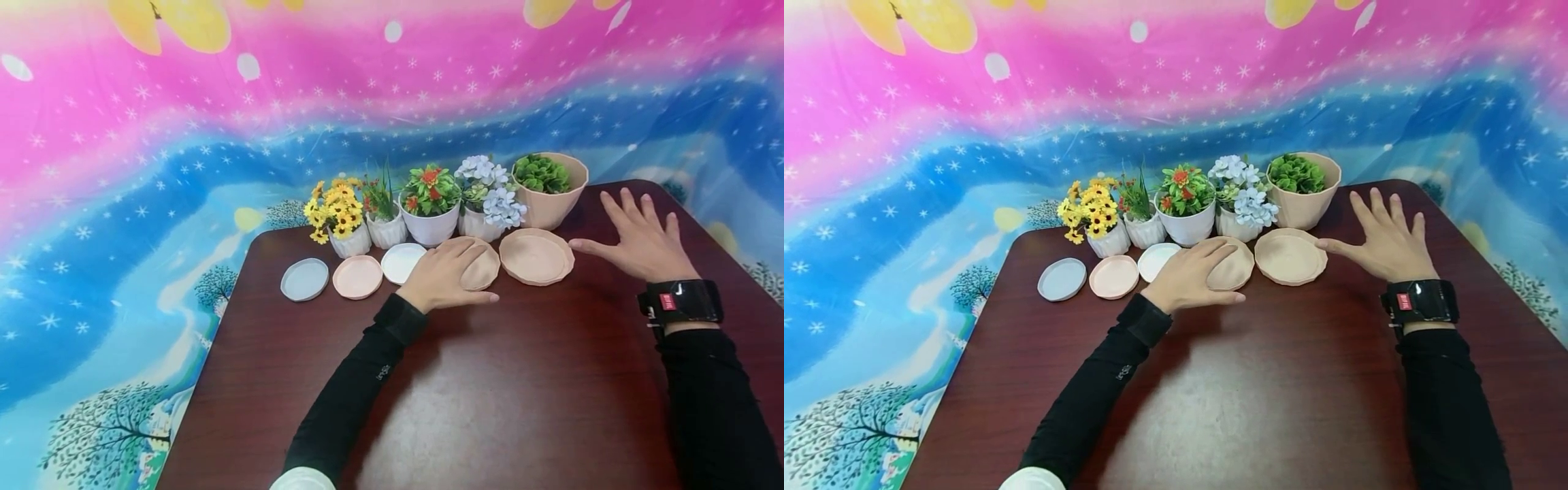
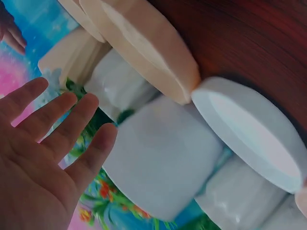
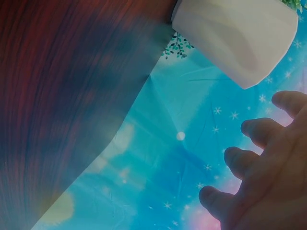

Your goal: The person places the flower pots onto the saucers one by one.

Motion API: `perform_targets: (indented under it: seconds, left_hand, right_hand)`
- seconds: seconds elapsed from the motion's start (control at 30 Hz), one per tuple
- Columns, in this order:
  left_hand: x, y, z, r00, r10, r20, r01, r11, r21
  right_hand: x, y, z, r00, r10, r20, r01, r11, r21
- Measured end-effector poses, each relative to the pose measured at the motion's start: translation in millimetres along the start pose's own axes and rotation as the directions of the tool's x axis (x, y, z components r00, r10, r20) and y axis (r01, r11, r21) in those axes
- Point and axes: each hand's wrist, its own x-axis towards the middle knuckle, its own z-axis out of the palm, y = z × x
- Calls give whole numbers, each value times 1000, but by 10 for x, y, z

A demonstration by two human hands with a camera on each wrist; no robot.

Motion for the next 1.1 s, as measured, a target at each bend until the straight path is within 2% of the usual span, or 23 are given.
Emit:
perform_targets:
  seconds: [0.13, 0.3, 0.53, 0.77, 0.9, 1.1]
  left_hand:
    - [133, 92, 36, 999, 40, -26, -38, 997, 65]
    - [237, 197, 67, 1000, -1, 12, 0, 988, 154]
    - [380, 274, 103, 995, -2, 97, -2, 999, 36]
    - [513, 291, 198, 995, 12, 102, -6, 998, -61]
    - [599, 291, 246, 995, 20, 102, -12, 997, -78]
    - [716, 295, 310, 994, -18, 104, 24, 998, -63]
  right_hand:
    - [-9, -4, 1, 1000, 0, 1, 0, 1000, 2]
    - [-29, -2, 5, 1000, 0, -1, 0, 1000, 8]
    - [-25, -27, -8, 1000, -2, -3, 2, 1000, 7]
    - [-19, -24, -11, 1000, 0, 1, 0, 1000, 9]
    - [-19, -27, -17, 1000, -1, 0, 1, 1000, 10]
    - [-9, -29, -11, 1000, -5, 1, 5, 1000, 12]
